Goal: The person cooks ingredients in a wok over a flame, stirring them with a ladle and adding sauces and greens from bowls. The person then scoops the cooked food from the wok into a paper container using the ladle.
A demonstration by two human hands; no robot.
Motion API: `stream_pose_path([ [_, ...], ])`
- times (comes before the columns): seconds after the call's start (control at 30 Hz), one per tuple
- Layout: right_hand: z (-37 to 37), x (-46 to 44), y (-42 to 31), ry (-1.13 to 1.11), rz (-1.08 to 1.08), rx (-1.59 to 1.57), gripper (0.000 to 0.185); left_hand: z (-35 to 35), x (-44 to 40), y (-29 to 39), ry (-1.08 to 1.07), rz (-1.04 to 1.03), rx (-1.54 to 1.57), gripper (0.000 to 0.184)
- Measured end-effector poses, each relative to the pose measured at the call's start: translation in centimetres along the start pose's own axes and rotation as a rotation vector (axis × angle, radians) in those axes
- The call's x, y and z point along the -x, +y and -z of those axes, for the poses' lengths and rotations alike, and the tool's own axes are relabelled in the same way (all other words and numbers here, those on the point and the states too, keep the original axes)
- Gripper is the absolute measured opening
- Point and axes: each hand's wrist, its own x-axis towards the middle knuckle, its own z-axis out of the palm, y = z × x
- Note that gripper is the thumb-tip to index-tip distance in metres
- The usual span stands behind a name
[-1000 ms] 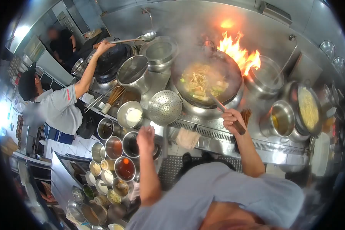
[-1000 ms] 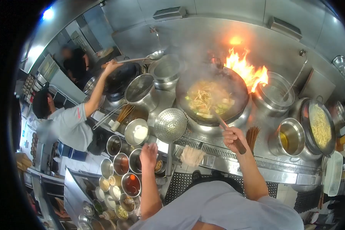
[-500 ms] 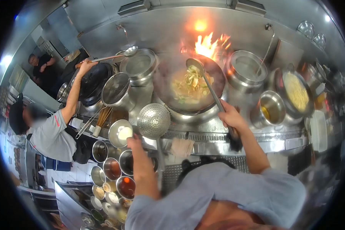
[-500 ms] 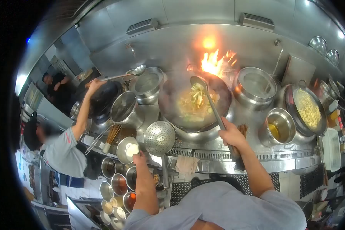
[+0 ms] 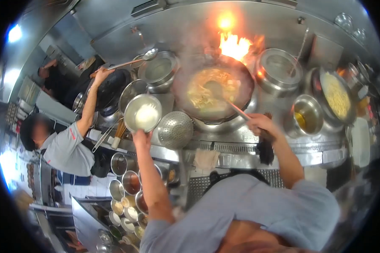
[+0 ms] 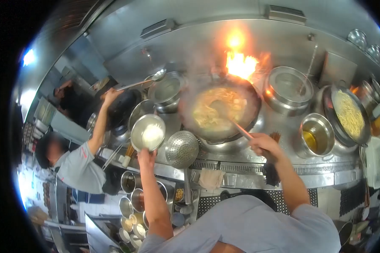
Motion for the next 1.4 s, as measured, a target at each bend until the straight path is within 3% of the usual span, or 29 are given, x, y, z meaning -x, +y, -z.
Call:
stream_pose_path([
  [0.03, -0.2, 0.9, -1.1, -0.023, -0.009, 0.007, 0.054, -1.5, 0.3, 1.0, -0.049, 0.004, -0.032, 0.049],
  [0.1, -0.8, 3.2, -3.3, 0.181, -0.004, 0.613, 0.057, -4.5, 0.8, 2.7, -0.141, -0.005, -0.125, 0.051],
  [0.13, -0.7, 2.2, -2.9, 0.173, -0.004, 0.610, 0.057, -6.2, 1.1, 3.4, -0.190, -0.017, -0.186, 0.053],
  [0.2, -0.8, -1.4, -1.4, 0.457, 0.176, 1.015, 0.055, -9.8, 1.0, 4.3, -0.255, 0.002, -0.306, 0.057],
  [0.33, -2.8, -5.6, -0.7, 0.354, 0.242, 0.639, 0.050, -16.0, 0.2, 3.5, -0.357, -0.061, -0.369, 0.068],
  [0.4, -0.1, -6.0, 0.4, 0.019, -0.008, 0.176, 0.052, -18.7, -0.2, 2.9, -0.377, -0.123, -0.467, 0.071],
  [0.53, 2.2, -1.0, -2.5, -0.021, -0.081, 0.368, 0.056, -23.1, 1.9, 3.6, -0.339, -0.214, -0.591, 0.083],
  [0.6, 0.2, 1.0, -3.6, 0.212, 0.093, 0.810, 0.061, -24.5, 2.4, 3.7, -0.345, -0.232, -0.622, 0.086],
  [0.63, -1.5, 1.3, -3.9, 0.308, 0.177, 0.862, 0.062, -25.3, 2.5, 3.7, -0.327, -0.263, -0.649, 0.087],
  [0.77, -0.9, -5.1, -0.6, 0.352, 0.203, 0.773, 0.059, -28.1, 3.1, 3.4, -0.302, -0.329, -0.757, 0.088],
  [0.83, 0.0, -6.4, 0.1, 0.026, 0.023, 0.237, 0.064, -29.0, 2.4, 2.8, -0.303, -0.378, -0.777, 0.088],
  [0.97, 2.2, -0.8, -2.5, -0.046, -0.054, 0.218, 0.061, -29.7, 3.0, 2.9, -0.304, -0.479, -0.824, 0.088],
  [1.03, 1.5, 1.0, -3.8, 0.135, 0.070, 0.674, 0.055, -30.3, 2.8, 3.3, -0.278, -0.502, -0.879, 0.088],
  [1.07, 1.1, 0.2, -3.3, 0.137, 0.064, 0.663, 0.055, -30.6, 2.7, 3.0, -0.271, -0.522, -0.942, 0.088],
  [1.13, -0.2, -2.8, -2.3, 0.393, 0.190, 0.959, 0.052, -31.0, 1.0, 2.3, -0.269, -0.584, -0.967, 0.087],
  [1.17, -0.9, -3.8, -2.0, 0.403, 0.188, 0.952, 0.052, -31.3, 0.4, 2.0, -0.249, -0.650, -0.979, 0.087],
  [1.23, -1.9, -5.6, -1.8, 0.183, 0.140, 0.541, 0.052, -31.8, -0.5, 1.4, -0.254, -0.689, -0.986, 0.087],
  [1.27, -0.9, -5.8, -1.2, 0.179, 0.142, 0.545, 0.052, -31.7, -0.4, 1.5, -0.248, -0.721, -0.992, 0.087],
  [1.33, 2.6, -5.5, 0.1, -0.108, -0.028, 0.019, 0.051, -31.7, 0.5, 1.8, -0.229, -0.764, -1.012, 0.087],
  [1.37, 3.2, -4.5, -0.4, -0.120, -0.034, 0.035, 0.051, -31.6, 1.0, 2.1, -0.217, -0.806, -1.037, 0.088],
  [1.4, 3.3, -2.6, -1.7, -0.034, -0.024, 0.296, 0.051, -31.6, 1.1, 2.3, -0.194, -0.802, -1.030, 0.088],
])
